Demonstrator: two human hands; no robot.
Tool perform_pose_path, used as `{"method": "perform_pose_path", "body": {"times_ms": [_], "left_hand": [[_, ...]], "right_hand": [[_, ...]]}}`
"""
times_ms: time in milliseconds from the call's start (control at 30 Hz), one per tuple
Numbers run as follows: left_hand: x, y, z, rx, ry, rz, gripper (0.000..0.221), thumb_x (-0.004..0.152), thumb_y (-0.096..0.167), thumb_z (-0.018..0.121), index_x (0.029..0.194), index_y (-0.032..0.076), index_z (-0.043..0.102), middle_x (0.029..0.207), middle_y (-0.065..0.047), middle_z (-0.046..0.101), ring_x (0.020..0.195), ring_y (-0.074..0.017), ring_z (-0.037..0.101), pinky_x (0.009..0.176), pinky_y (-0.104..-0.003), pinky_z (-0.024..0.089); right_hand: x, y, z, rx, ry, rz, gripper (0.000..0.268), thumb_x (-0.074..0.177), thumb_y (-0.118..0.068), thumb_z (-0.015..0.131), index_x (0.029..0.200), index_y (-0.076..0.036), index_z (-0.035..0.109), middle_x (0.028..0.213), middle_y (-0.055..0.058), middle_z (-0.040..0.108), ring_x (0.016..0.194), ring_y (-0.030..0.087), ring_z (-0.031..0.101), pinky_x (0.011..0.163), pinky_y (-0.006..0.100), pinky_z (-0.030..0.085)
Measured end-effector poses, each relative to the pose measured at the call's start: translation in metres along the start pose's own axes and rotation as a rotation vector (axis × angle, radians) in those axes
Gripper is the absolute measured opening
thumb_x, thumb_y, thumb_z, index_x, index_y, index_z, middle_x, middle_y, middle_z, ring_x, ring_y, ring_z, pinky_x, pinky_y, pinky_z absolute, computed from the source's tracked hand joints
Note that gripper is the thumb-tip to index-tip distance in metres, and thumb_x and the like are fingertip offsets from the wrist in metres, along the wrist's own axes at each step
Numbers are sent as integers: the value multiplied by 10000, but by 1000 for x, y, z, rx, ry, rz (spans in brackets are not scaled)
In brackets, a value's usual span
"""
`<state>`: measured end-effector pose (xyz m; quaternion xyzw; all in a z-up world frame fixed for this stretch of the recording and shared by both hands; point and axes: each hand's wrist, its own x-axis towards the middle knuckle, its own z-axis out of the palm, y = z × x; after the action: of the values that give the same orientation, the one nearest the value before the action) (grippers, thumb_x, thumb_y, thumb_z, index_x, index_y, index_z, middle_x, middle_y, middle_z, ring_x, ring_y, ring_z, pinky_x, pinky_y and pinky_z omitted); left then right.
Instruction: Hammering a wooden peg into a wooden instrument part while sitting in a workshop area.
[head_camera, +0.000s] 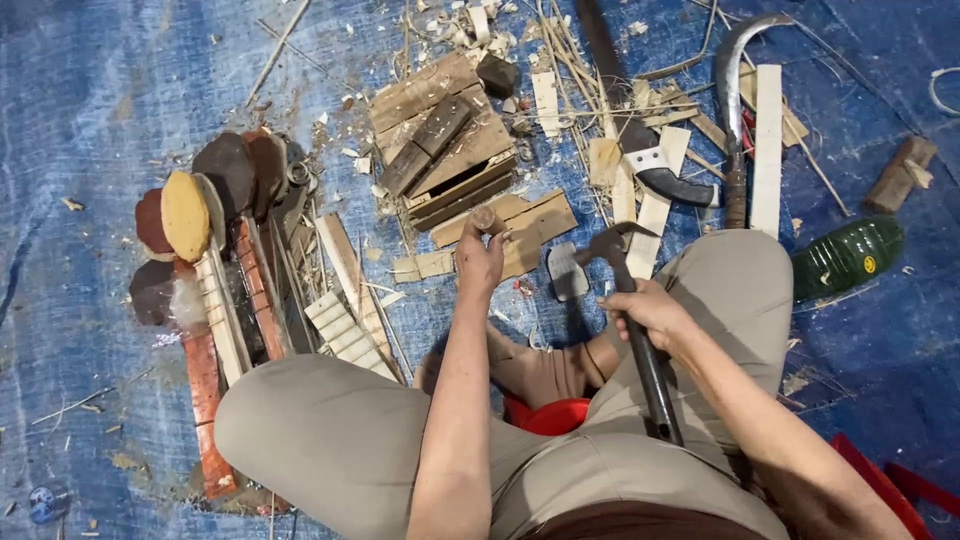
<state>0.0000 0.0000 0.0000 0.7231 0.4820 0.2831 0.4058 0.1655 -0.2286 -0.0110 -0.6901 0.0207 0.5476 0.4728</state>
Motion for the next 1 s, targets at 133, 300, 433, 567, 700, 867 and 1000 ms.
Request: {"method": "perform_pose_path", "body": {"times_ms": [133,300,433,567,700,867,1000], "left_hand": [[-4,6,2,25,-21,14,264,862,157,810,1059,93,647,1016,-211,750,1080,-424,694,963,-582,537],[-9,21,-5,18,-65,18,204,903,123,758,1058,76,633,990,-214,754,1054,-457,692,911,-594,533],[0,4,4,53,-90,-20,243,895,155,757,1086,69,634,1042,-241,741,1084,-482,670,941,-604,517],[-4,29,-6,73,-122,-83,200,920,152,709,1108,103,661,1066,-182,753,1098,-412,692,959,-544,533],[1,66,-17,98,-136,-92,245,923,208,706,1122,67,693,1048,-209,757,1044,-430,711,922,-545,560],[6,16,2,-107,-54,-117,265,857,161,758,1107,84,721,1055,-216,753,1061,-452,688,914,-577,528],[6,2,-3,53,-81,-57,313,871,202,768,1129,62,658,1060,-231,749,1064,-462,693,929,-582,553]], "right_hand": [[-109,-98,45,-74,-23,-184,232,775,14,779,840,45,558,497,163,494,361,239,515,292,389,432],[-186,-167,80,-235,-77,-700,235,750,-71,842,843,-36,628,499,186,645,390,238,650,370,346,522],[-192,-170,94,-90,-94,-1078,261,824,-87,819,950,-36,596,593,154,625,487,171,636,470,320,561],[-80,-97,100,-524,129,-1142,149,804,-143,757,801,-38,652,588,159,626,522,275,615,473,386,515],[-58,-80,89,-1190,28,-946,343,792,-158,704,1105,-22,668,955,240,728,727,437,737,578,551,610],[-144,-152,114,-849,-68,-623,434,789,-214,731,1179,-59,623,974,320,719,932,510,708,732,569,535],[-205,-219,105,-257,-85,-1162,153,784,35,703,924,0,652,642,171,639,439,199,629,371,309,525]]}}
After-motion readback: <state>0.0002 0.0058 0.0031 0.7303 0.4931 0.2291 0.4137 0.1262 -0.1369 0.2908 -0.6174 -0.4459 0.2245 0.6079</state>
